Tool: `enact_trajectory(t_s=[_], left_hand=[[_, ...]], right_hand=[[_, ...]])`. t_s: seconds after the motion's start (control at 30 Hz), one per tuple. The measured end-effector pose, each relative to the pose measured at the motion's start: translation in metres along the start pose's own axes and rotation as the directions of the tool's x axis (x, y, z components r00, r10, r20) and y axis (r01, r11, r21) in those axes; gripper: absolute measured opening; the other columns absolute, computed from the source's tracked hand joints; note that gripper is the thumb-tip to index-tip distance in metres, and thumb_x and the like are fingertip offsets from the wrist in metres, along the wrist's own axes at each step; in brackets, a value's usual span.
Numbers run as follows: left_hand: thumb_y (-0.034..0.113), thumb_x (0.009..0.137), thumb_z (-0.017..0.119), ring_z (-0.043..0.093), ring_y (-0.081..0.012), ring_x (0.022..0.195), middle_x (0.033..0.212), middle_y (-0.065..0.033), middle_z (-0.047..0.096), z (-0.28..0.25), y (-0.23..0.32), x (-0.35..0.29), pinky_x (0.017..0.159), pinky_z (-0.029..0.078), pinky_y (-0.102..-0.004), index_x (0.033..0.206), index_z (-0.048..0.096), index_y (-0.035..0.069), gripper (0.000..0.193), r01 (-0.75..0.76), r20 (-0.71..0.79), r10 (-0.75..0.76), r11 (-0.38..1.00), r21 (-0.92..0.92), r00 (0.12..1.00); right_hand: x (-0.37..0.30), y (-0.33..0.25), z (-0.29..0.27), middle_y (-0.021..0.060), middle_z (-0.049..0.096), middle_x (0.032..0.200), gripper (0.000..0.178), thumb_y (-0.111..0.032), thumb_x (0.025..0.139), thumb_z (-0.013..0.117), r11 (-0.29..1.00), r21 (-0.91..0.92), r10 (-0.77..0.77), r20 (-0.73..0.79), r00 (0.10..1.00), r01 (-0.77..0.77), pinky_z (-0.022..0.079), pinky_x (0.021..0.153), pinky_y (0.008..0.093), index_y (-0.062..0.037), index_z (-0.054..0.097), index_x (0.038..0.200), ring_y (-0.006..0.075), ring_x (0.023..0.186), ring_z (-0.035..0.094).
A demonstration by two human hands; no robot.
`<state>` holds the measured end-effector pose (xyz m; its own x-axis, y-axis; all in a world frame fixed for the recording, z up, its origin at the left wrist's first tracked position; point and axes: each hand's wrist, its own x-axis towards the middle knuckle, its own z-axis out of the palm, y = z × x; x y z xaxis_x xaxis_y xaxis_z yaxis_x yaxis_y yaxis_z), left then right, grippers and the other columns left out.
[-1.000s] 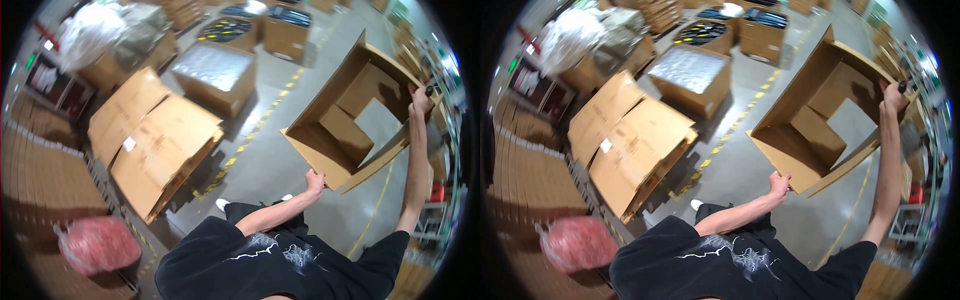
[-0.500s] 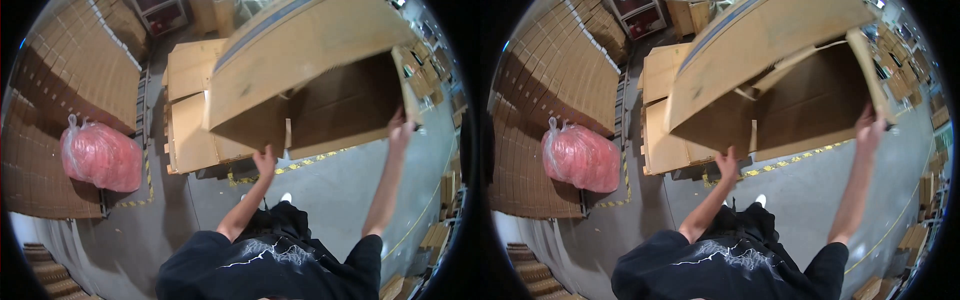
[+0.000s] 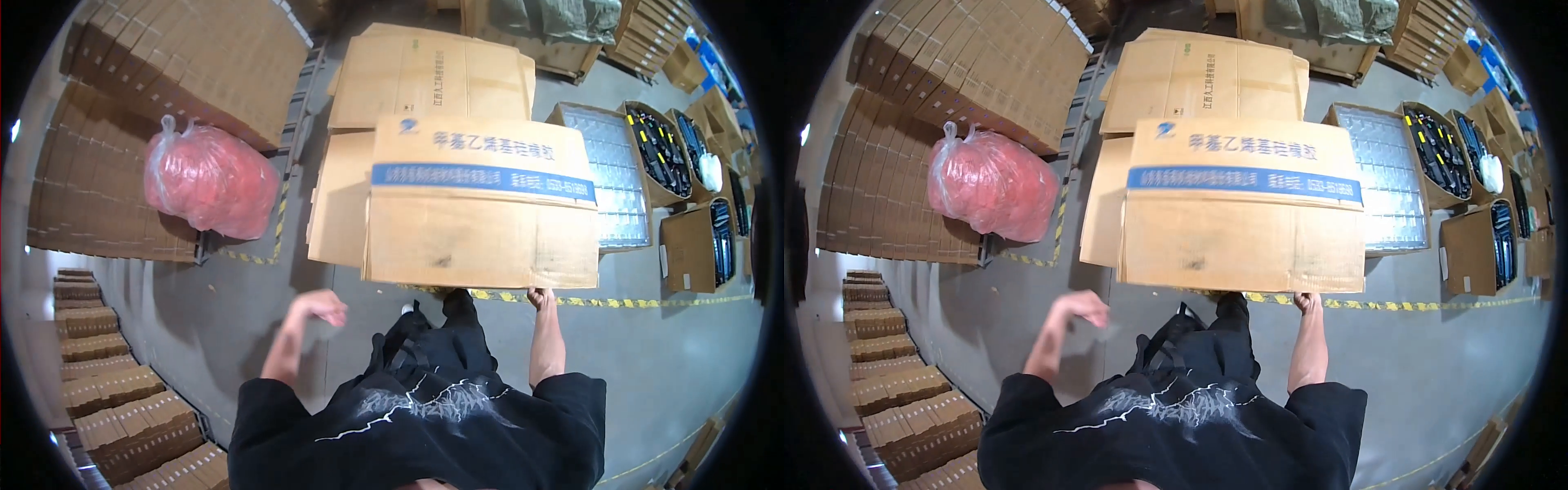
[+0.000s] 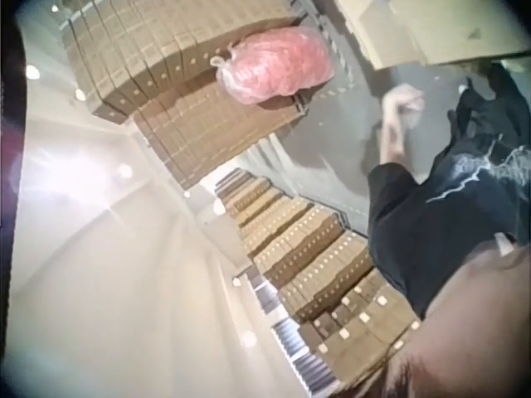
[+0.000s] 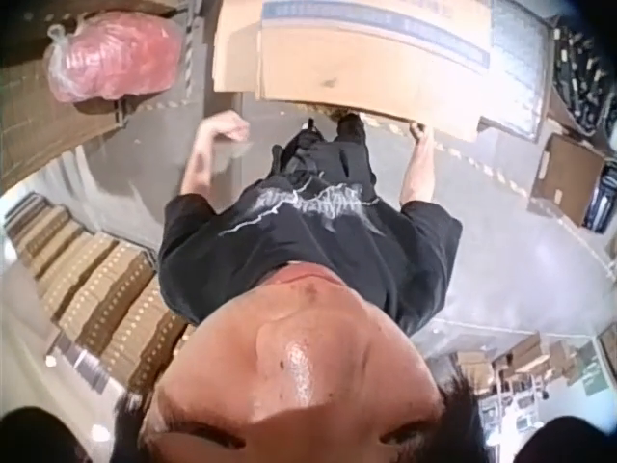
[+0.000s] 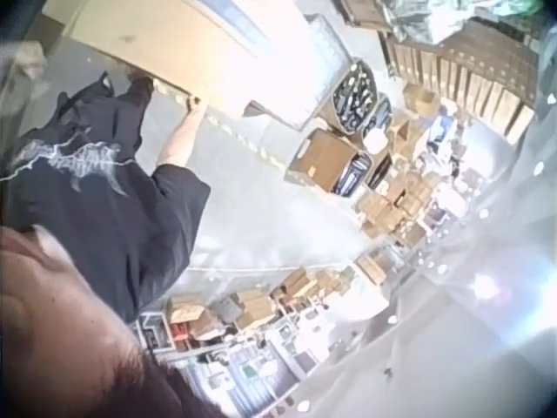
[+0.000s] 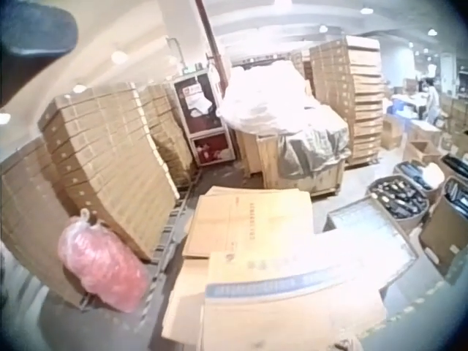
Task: Assembling circuit boards into plastic housings using an electric screwdriver and organizing boxed components.
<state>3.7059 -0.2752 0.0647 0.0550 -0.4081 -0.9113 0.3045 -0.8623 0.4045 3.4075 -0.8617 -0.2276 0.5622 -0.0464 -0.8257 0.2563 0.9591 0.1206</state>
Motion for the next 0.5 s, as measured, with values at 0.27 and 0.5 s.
enact_trajectory(t_s=[0.27,0.5], left_hand=[[0.026,0.085,0.056,0.055,-0.0307,0.102,0.103,-0.0187,0.059,-0.079,0.351,-0.044,0.089,0.042,-0.0376,0.107,0.054,-0.004,0.037,-0.279,-0.478,0.868,0.496,0.822,0.136],[0.036,0.086,0.043,0.053,-0.0285,0.109,0.119,-0.0174,0.056,-0.105,0.488,0.129,0.091,0.042,-0.0391,0.112,0.056,0.000,0.046,0.057,-0.317,0.498,0.469,0.882,0.807]], right_hand=[[-0.025,0.053,0.013,0.0062,0.064,0.080,0.015,-0.017,0.085,0.058,0.898,-0.384,0.353,0.333,0.874,-0.217,0.054,0.068,0.0323,-0.0029,0.060,0.091,0.0182,0.073,0.062],[-0.050,0.097,0.006,0.0064,0.064,0.079,0.015,-0.016,0.084,0.059,0.850,-0.525,0.110,0.251,0.962,0.040,0.054,0.068,0.0323,-0.0021,0.060,0.090,0.0170,0.073,0.061]])
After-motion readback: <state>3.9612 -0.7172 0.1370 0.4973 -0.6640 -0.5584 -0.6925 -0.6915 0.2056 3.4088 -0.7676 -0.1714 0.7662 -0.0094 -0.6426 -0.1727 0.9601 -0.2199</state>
